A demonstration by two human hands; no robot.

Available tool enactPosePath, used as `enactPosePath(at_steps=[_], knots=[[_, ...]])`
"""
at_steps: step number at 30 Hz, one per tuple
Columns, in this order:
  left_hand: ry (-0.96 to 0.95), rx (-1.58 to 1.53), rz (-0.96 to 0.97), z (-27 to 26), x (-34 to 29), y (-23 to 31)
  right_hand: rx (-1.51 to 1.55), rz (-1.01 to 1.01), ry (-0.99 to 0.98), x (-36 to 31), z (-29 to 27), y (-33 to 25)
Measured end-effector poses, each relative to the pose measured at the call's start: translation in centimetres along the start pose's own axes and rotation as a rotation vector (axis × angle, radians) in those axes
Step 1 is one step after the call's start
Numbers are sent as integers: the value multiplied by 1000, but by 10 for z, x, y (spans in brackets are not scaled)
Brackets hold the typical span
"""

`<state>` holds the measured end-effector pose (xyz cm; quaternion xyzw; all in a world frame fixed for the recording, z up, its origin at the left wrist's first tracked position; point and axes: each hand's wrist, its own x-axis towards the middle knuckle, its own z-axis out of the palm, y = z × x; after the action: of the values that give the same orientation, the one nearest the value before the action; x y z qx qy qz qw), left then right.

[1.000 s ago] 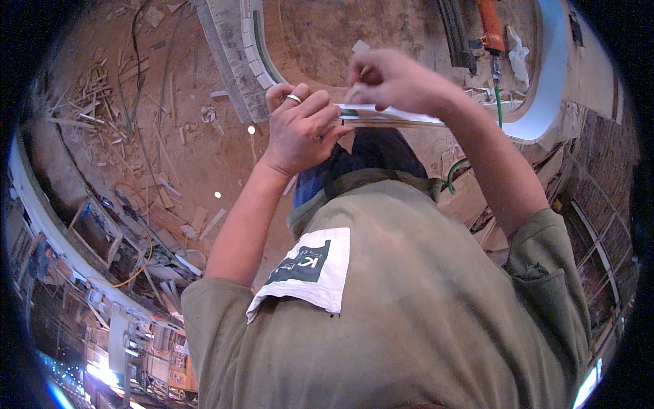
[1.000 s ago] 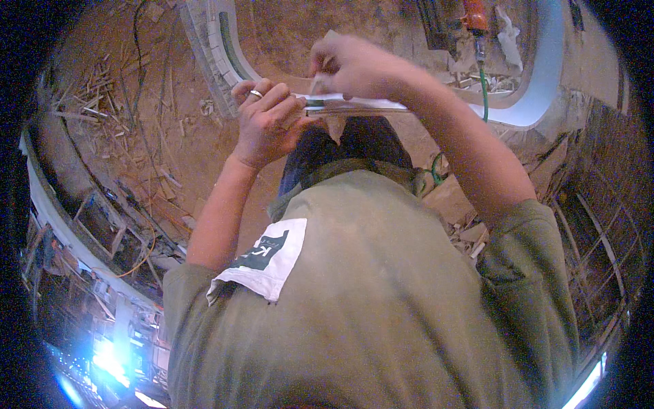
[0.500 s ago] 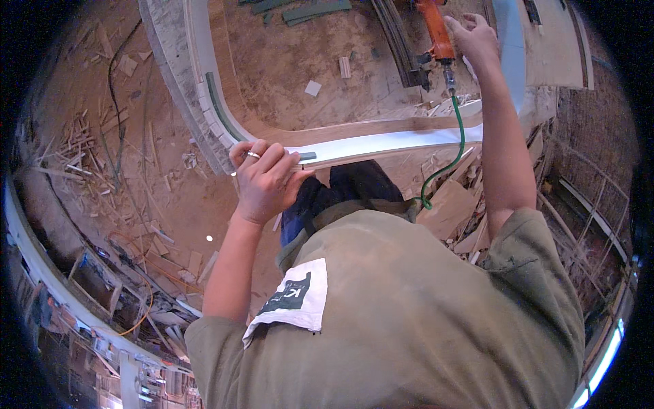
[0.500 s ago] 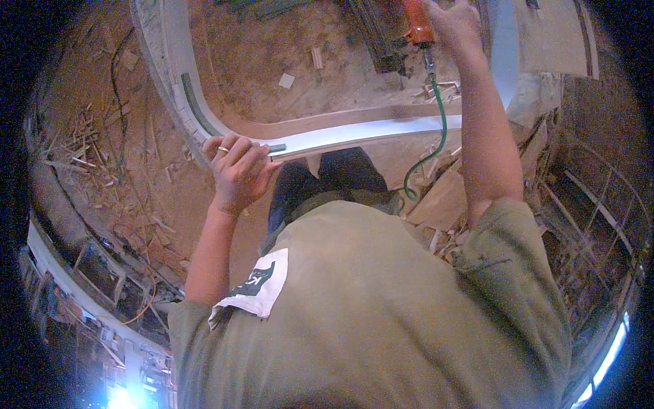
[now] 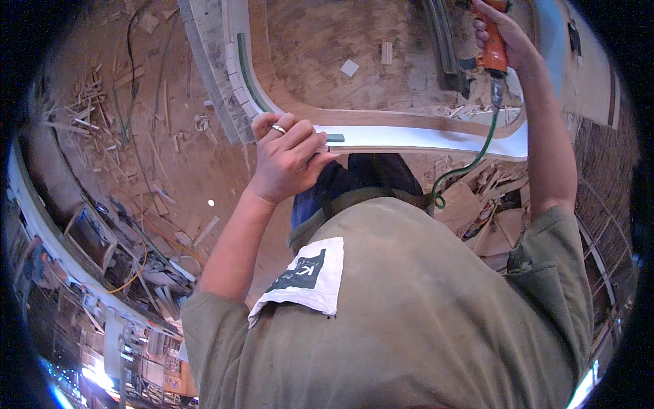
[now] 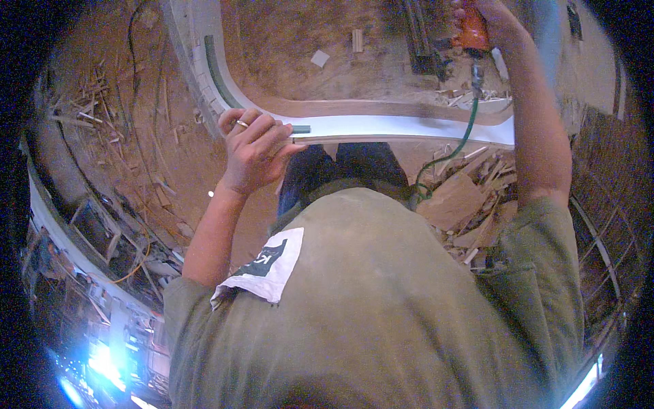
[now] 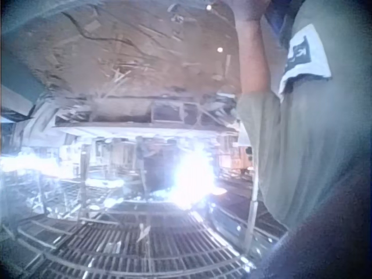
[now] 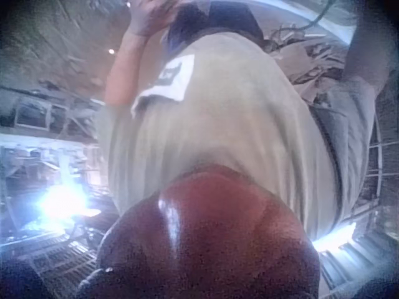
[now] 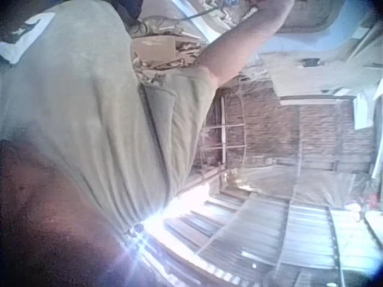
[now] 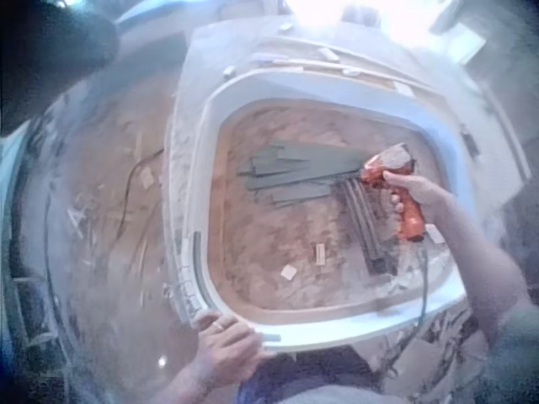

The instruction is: The person applies adhesive to green trim strips and uses a nail gun to fasten them along the curved edge of a white bathtub frame. They repeatedly pick up strips, apply glue, position them, and nail them in place.

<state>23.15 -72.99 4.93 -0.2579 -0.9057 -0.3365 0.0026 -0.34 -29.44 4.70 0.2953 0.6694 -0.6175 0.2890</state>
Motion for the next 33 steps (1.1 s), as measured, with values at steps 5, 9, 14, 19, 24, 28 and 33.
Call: enactPosePath(at_steps=[5,9,14,19,24,28,33], knots=[[37,-9,-12,4,-4,-1,-392,18,-196,-83,63,-73],[65,-14,-10,6,-3,-1,-955,215,-537,-100,128,-89],[68,-57,0,6,-1,-1,-1011,201,-627,-101,181,-43],[86,-68,-1,6,0,-1,-1170,269,-702,-89,203,-34],[95,-64,-1,5,1,0,-1103,294,-752,-81,209,-31],[76,-51,-8,3,1,1,-1110,427,-860,-87,226,-59],[84,-58,1,3,2,1,-1076,496,-901,-75,220,-51]])
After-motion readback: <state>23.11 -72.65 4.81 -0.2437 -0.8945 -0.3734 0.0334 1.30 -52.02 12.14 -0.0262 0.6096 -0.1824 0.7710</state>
